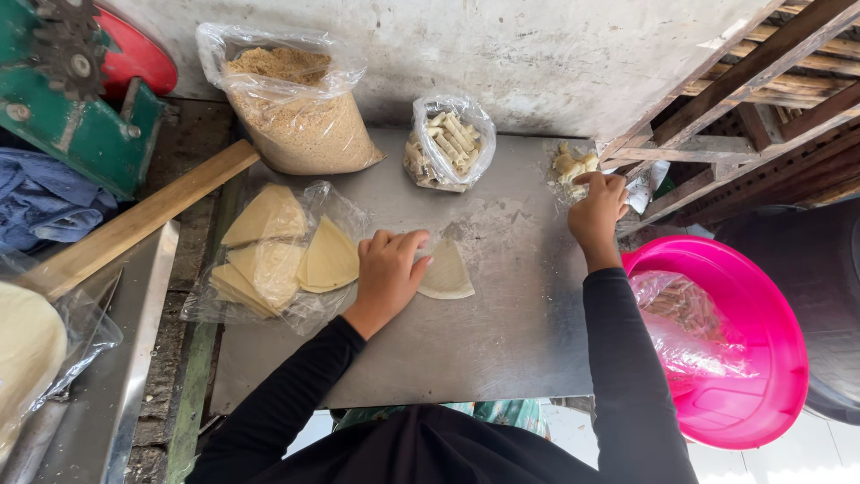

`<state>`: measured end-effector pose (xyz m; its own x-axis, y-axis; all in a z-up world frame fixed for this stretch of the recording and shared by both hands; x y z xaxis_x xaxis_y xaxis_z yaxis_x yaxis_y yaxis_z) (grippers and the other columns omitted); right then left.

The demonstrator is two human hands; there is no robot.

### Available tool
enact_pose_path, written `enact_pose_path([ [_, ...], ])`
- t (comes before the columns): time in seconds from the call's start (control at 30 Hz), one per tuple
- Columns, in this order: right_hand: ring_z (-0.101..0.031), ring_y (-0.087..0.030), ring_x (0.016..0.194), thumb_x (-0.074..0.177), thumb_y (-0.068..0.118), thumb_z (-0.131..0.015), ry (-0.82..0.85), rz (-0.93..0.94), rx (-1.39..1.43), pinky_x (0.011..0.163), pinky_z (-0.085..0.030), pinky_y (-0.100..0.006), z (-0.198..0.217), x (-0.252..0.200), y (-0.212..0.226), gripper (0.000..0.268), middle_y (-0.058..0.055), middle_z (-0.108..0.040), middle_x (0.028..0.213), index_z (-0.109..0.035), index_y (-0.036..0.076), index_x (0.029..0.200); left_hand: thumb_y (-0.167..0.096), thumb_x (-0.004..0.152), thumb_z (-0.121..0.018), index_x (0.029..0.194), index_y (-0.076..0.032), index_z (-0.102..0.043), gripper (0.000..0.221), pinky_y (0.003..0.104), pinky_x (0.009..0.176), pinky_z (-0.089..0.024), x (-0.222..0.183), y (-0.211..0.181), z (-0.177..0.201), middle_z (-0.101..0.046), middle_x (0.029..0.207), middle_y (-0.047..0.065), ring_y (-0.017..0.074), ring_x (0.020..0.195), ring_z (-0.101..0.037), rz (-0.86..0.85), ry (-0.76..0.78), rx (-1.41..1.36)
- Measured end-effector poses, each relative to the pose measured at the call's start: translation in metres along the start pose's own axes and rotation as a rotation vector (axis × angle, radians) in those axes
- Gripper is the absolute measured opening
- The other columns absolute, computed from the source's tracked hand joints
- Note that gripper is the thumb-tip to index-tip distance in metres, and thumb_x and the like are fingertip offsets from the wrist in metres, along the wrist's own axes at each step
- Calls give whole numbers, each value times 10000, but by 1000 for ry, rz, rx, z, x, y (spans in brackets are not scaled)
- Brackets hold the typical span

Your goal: The person fills triangular dough wrappers with a brown powder using a spoon and folds them into triangular shapes by hand. They handle several wrappers one at a time on a metal table, taking them from a stack and placing finished items in a pile.

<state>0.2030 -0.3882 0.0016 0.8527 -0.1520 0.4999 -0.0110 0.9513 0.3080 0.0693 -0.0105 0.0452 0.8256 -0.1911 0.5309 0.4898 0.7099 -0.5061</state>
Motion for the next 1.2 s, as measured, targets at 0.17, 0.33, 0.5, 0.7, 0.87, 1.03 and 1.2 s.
enact_pose_path([
  [0.17,-580,-214,926,817,-84,-507,260,-267,566,846,-490,-329,-7,-26,12,432,-74,-654,1068,-688,128,1146,-190,830,-794,1172,-167,-667,365,396,830,-351,-19,14,-8,-739,989,-54,188,915,-565,61,53,-57],
  [0.33,-499,-242,1135,801,-103,-496,548,70,653,1023,-436,-367,-21,-103,138,466,-90,-547,1192,-731,123,1133,-184,810,-803,1179,-159,-663,395,396,821,-350,-24,15,-17,-728,968,-50,193,915,-562,70,85,-66],
  [0.5,-473,-288,1232,764,-141,-484,481,145,431,1069,-316,-431,-24,-114,192,539,-68,-572,1234,-771,161,1104,-189,815,-810,1185,-167,-663,398,386,818,-351,-25,16,-15,-724,939,-55,181,903,-564,78,94,-40],
  [0.7,-452,-301,1279,757,-103,-570,355,414,102,1041,-310,-458,-7,-124,220,579,-57,-562,1354,-771,214,1197,-184,827,-805,1198,-153,-664,398,379,815,-351,-25,15,-15,-718,913,-55,172,908,-572,54,106,-24],
  [0.87,-492,-300,1250,845,54,-677,253,631,-143,1028,-324,-505,5,-129,226,498,-79,-550,1376,-701,156,1332,-171,826,-802,1204,-151,-663,403,379,825,-351,-27,14,-14,-715,915,-58,169,919,-574,40,98,-20],
  [1.03,-494,-261,1295,779,-49,-640,303,561,-262,1055,-351,-463,-2,-125,224,658,-48,-548,1405,-657,273,1352,-178,820,-805,1197,-151,-664,403,384,823,-351,-26,14,-14,-718,914,-59,173,917,-575,49,100,-23],
  [1.2,-490,-282,1274,811,48,-676,350,614,-196,1044,-342,-499,-7,-144,237,649,-92,-539,1398,-606,239,1428,-181,826,-801,1202,-157,-664,400,377,830,-353,-26,13,-13,-714,914,-54,173,925,-576,46,93,-21],
])
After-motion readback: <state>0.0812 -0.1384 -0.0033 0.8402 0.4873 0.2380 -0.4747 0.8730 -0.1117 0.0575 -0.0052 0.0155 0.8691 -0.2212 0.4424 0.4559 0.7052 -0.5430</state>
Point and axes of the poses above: each hand's wrist, its own x-axis towards the middle knuckle, its own z-axis out of the back of the hand, y = z × x, the point moved 10 cm from there along x, towards the middle knuckle
